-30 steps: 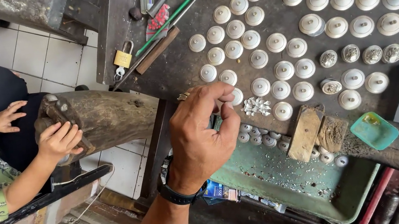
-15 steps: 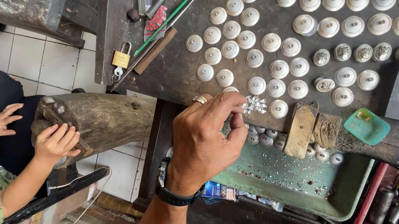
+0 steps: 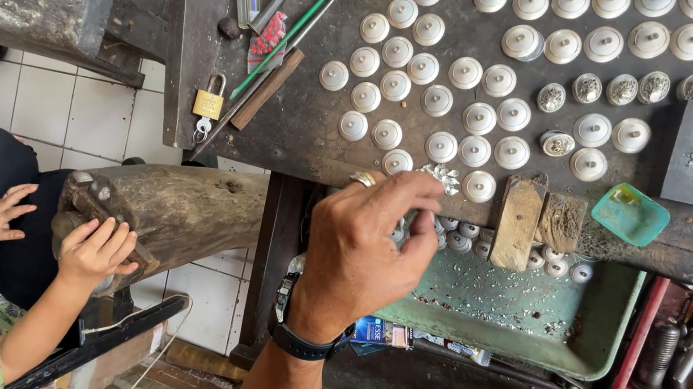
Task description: A person is using pliers to assemble or attach small silver jewelry components at a workshop bench.
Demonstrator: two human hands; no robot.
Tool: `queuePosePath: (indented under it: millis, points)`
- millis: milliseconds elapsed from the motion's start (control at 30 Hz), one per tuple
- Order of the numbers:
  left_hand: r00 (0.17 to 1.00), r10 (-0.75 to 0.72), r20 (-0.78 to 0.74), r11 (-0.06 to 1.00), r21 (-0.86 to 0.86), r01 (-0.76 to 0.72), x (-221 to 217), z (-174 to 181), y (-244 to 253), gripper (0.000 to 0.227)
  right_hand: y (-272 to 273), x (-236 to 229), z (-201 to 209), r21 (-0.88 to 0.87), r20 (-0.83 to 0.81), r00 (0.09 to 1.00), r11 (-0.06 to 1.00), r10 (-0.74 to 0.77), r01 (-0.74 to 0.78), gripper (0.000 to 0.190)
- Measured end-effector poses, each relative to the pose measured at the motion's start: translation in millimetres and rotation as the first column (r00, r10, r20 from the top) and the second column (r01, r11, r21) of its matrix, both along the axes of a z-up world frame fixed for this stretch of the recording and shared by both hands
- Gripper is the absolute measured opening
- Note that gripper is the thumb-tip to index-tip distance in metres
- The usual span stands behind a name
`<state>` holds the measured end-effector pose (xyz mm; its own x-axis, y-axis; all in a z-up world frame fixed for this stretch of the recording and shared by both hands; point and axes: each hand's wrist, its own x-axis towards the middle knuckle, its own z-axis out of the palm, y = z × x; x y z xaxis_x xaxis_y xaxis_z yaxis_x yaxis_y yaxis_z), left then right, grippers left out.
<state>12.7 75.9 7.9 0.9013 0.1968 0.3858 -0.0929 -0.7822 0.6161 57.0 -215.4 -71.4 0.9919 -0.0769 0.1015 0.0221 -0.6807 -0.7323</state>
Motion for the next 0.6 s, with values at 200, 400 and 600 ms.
queuePosePath:
  millis: [200, 400, 600]
  points:
    - [0.986, -0.139, -0.095, 0.985, -0.118, 0.128, -3.1, -0.9, -4.4, 0.03, 6.1, -15.1, 10.7, 0.016, -0.008, 1.0, 1.0, 0.018, -0.018, 0.009]
    - [0.994, -0.104, -0.027, 0.992, -0.075, 0.102, -0.8, 8.4, 4.1, 0.021, 4.5, -14.0, 8.0, 0.048, -0.024, 0.999, 0.998, 0.032, -0.031, 0.014]
    - [1.0, -0.003, 0.002, 0.999, 0.033, 0.003, -0.9, 7.2, 6.3, 0.02, 5.3, -13.3, 6.1, 0.056, -0.031, 0.999, 0.998, 0.036, -0.034, 0.013]
